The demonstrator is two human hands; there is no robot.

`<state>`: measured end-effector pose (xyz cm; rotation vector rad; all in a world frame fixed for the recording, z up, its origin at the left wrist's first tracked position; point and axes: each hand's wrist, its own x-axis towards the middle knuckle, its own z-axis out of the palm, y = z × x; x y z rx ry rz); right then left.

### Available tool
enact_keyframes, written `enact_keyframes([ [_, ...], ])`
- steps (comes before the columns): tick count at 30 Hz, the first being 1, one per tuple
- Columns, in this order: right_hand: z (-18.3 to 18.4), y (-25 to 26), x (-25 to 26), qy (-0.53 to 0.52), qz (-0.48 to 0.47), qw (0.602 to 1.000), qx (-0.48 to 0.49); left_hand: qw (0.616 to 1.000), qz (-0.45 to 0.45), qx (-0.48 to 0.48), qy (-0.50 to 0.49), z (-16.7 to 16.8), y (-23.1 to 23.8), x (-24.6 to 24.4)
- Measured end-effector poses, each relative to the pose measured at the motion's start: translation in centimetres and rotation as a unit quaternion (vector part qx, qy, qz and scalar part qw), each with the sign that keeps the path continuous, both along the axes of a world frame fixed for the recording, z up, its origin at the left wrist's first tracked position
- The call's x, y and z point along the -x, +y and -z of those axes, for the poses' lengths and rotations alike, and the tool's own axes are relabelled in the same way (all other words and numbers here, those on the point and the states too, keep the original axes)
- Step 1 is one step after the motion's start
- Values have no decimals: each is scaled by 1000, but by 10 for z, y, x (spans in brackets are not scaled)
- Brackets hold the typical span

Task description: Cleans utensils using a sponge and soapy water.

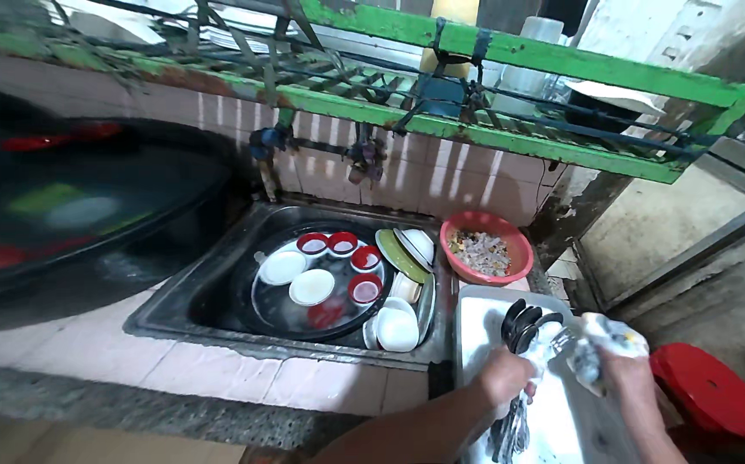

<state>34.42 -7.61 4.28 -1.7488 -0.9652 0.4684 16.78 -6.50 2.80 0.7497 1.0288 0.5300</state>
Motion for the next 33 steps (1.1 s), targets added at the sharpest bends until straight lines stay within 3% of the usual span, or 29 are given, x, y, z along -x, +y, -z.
enact_keyframes([
  [3, 4, -12, 3, 109, -44, 993, 13, 998, 0, 32, -52, -1, -1, 2],
  [7, 9, -24, 17, 39, -72, 994, 78, 994, 60, 47, -80, -3, -2, 2],
  [9, 2, -19, 0, 48, -33, 998, 14, 995, 75, 31, -64, 0, -2, 2],
  [11, 0, -10, -19, 158, -8, 983, -93, 996, 76, 10, -43, 0, -3, 0],
  [13, -1, -12, -10, 265, 5, 957, -118, 998, 51, 9, -31, 2, -2, -3],
  [17, 13, -30, 54, 246, -27, 969, -5, 1000, 13, 19, -17, -2, -1, 0],
  [21, -1, -25, 25, 83, -60, 988, 112, 996, -46, 8, -81, 2, 2, 5],
  [23, -16, -23, 3, 16, -134, 955, 264, 996, -58, -6, -71, 0, 5, 6],
  [25, -20, -25, 4, -11, -229, 896, 381, 998, -22, -8, -66, -1, 4, 7],
  [28, -14, -41, 19, 15, -326, 852, 410, 996, 28, -3, -83, -1, 2, 4],
  [31, -8, -61, 13, 20, -414, 809, 417, 989, -19, 39, -140, -1, 7, 3],
  [33, -13, -69, -1, 7, -398, 824, 403, 985, -57, 53, -153, 1, 12, 3],
])
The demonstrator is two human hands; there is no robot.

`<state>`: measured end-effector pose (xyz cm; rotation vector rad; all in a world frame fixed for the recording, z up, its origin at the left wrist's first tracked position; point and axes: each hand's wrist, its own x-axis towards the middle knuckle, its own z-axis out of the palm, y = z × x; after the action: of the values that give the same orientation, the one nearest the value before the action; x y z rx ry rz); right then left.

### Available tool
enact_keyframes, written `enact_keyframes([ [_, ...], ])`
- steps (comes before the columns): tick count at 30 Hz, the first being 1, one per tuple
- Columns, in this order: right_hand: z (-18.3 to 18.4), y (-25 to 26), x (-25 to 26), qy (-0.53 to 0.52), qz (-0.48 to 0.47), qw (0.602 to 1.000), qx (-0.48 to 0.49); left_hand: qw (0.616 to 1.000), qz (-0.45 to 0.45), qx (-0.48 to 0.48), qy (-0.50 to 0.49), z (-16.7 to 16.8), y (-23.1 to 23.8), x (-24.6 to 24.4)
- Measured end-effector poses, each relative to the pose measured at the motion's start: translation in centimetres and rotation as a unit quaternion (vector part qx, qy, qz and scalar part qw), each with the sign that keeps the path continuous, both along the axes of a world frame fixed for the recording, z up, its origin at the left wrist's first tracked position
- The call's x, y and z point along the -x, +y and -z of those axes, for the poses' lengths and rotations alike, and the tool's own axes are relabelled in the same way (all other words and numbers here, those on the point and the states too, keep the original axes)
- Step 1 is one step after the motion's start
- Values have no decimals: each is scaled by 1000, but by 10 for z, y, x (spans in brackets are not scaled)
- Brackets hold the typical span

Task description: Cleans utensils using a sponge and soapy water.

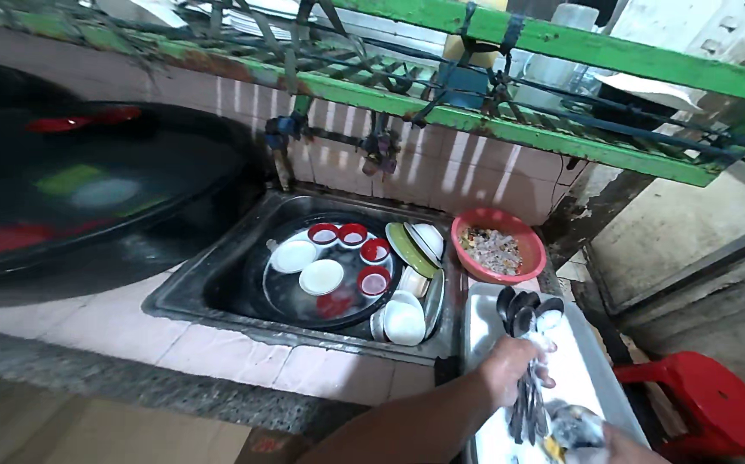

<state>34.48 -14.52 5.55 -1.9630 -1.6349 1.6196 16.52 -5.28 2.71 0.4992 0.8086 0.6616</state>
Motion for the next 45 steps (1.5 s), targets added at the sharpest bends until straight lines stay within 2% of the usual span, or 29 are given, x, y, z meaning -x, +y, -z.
enact_keyframes([
  [2, -9, -3, -10, 0, 115, 988, -106, 1000, 14, 2, 27, 2, -1, 0],
  [4, -19, 8, -4, 40, 241, 947, -208, 995, 79, -13, 65, 1, -7, -1],
  [7, -22, 25, 15, 13, 317, 908, -272, 981, 159, -33, 101, 0, -15, -5],
  [10, -2, 28, 30, 21, 386, 869, -309, 988, 103, -28, 115, 0, -14, -5],
  [11, 7, 27, 37, 33, 389, 866, -313, 988, 80, -28, 131, 0, -12, -4],
  [13, 15, 25, 51, 12, 344, 890, -299, 977, 79, -53, 189, -3, -13, -2],
  [15, 17, 32, 50, -77, 291, 906, -298, 963, 98, -77, 238, -4, -13, -1],
  [17, 13, 45, 40, -160, 256, 897, -321, 957, 105, -81, 256, -2, -12, -2],
  [21, 17, 50, 47, -226, 196, 866, -400, 958, 96, -72, 262, -3, -10, -4],
  [25, 25, 44, 53, -263, 121, 877, -383, 964, 88, -55, 246, -2, -10, 0],
  [28, 12, 65, 27, -282, 154, 857, -404, 975, 69, -24, 211, 1, -8, -5],
  [30, 7, 80, 3, -214, 221, 845, -438, 981, 62, -8, 182, 5, -8, -5],
  [32, 0, 83, -7, -112, 285, 861, -407, 988, 71, -1, 140, 5, -9, -2],
  [35, -10, 67, 1, -83, 219, 910, -342, 992, 108, -4, 60, -2, -13, 0],
  [36, -13, 62, 2, -84, 205, 914, -339, 992, 120, -13, 46, -2, -14, 0],
  [38, -14, 58, -11, -40, 229, 891, -389, 989, 135, -31, 43, 0, -14, -1],
  [42, -12, 59, -30, 204, 404, 791, -412, 989, 121, -34, 81, 5, -12, -5],
  [43, -6, 57, -25, 221, 418, 787, -396, 990, 112, -30, 84, 5, -12, -6],
  [45, 9, 51, 5, 156, 412, 825, -354, 991, 97, -24, 94, 6, -11, -8],
])
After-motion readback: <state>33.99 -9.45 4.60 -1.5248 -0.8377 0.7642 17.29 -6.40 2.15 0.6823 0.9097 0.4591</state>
